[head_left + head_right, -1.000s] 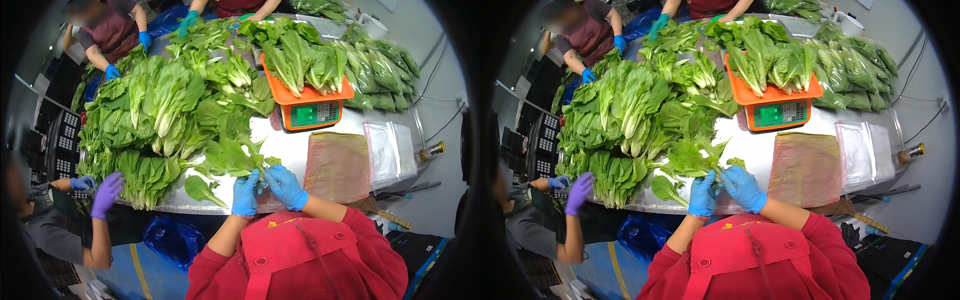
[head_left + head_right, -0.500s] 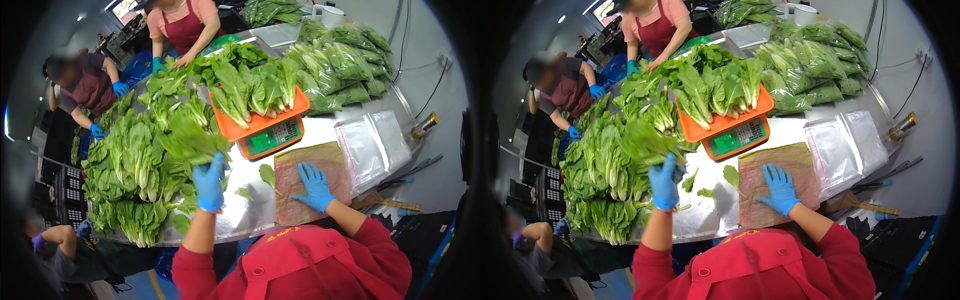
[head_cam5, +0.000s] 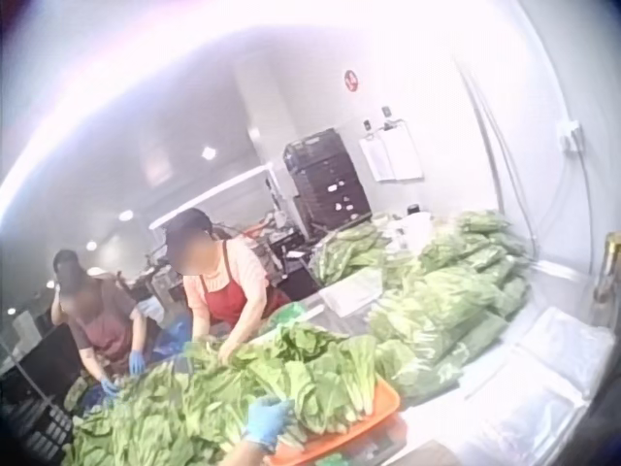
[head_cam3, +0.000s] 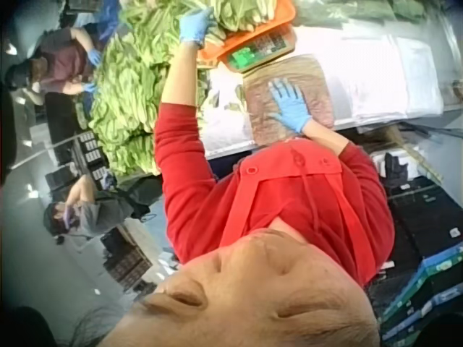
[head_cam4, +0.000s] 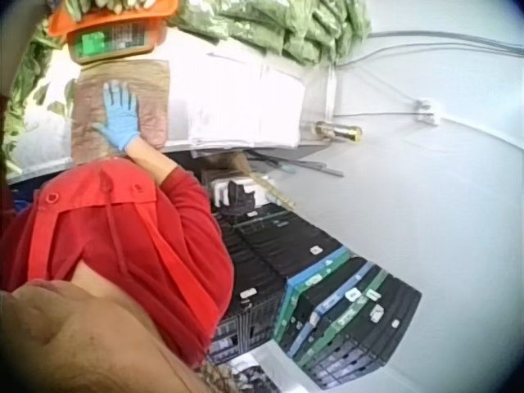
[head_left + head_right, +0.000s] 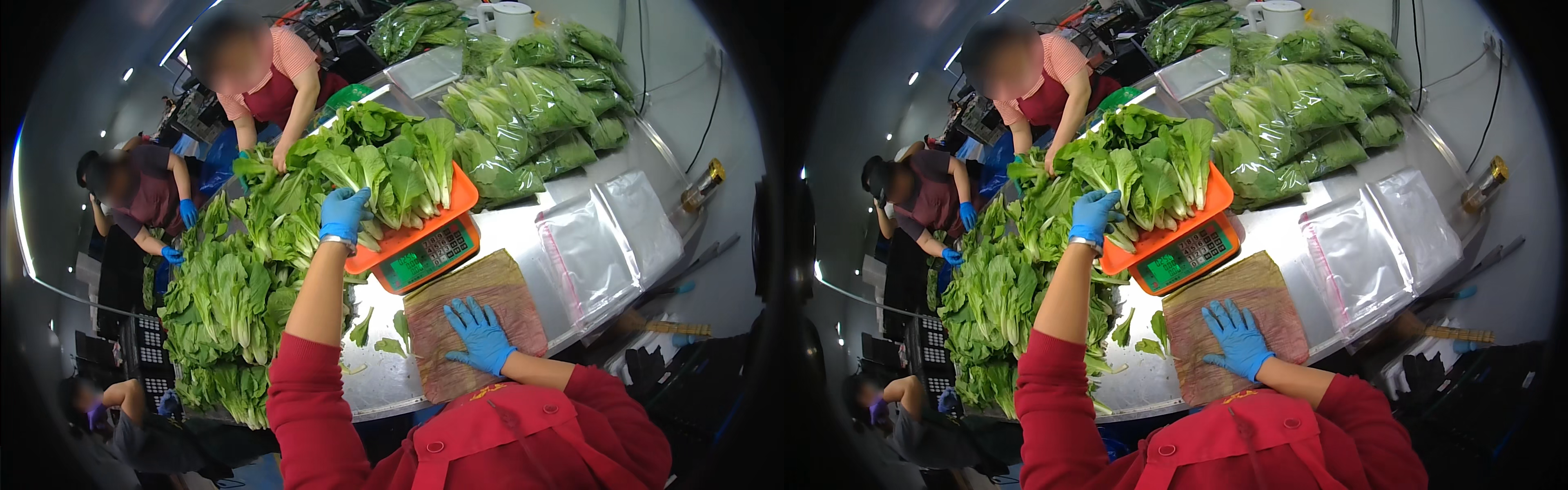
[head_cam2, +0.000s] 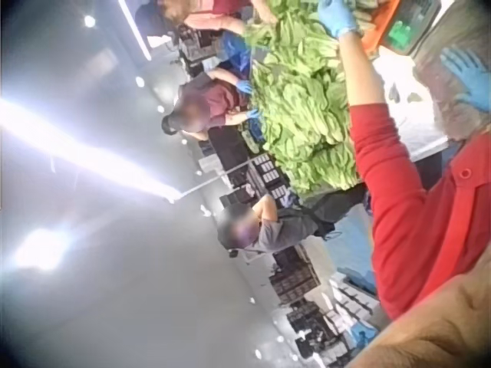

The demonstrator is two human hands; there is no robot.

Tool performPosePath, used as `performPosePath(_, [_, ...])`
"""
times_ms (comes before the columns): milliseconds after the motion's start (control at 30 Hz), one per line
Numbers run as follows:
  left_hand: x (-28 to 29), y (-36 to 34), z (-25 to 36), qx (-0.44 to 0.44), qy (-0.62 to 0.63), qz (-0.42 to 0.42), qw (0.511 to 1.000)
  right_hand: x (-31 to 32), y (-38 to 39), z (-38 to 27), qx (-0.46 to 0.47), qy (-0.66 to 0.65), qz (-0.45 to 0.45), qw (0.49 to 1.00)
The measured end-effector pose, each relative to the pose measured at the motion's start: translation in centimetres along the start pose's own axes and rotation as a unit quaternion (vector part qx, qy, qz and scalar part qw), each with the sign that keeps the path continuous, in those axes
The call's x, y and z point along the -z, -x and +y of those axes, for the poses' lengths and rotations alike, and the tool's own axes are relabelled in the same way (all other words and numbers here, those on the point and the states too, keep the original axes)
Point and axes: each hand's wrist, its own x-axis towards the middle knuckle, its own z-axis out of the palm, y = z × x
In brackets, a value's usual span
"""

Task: The person selects leafy green vegetables from a large pile on a metal table, weighs them on a digital scale, and places them into clear plastic bags. The person then seals the bags and sets them aside. Other workers are visible in the background performing similar tasks.

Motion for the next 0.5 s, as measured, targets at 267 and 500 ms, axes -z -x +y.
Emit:
performPosePath(267, [2.3,11.5,-3.6,-0.288,-0.208,0.041,0.934,-0.2,-0.4,0.7,-0.002,0.025,0.006,1.000])
performPosePath(500, [-2.1,22.3,-18.7,-0.317,-0.464,-0.142,0.815,1.4,-0.6,1.3,0.057,0.066,-0.025,0.996])
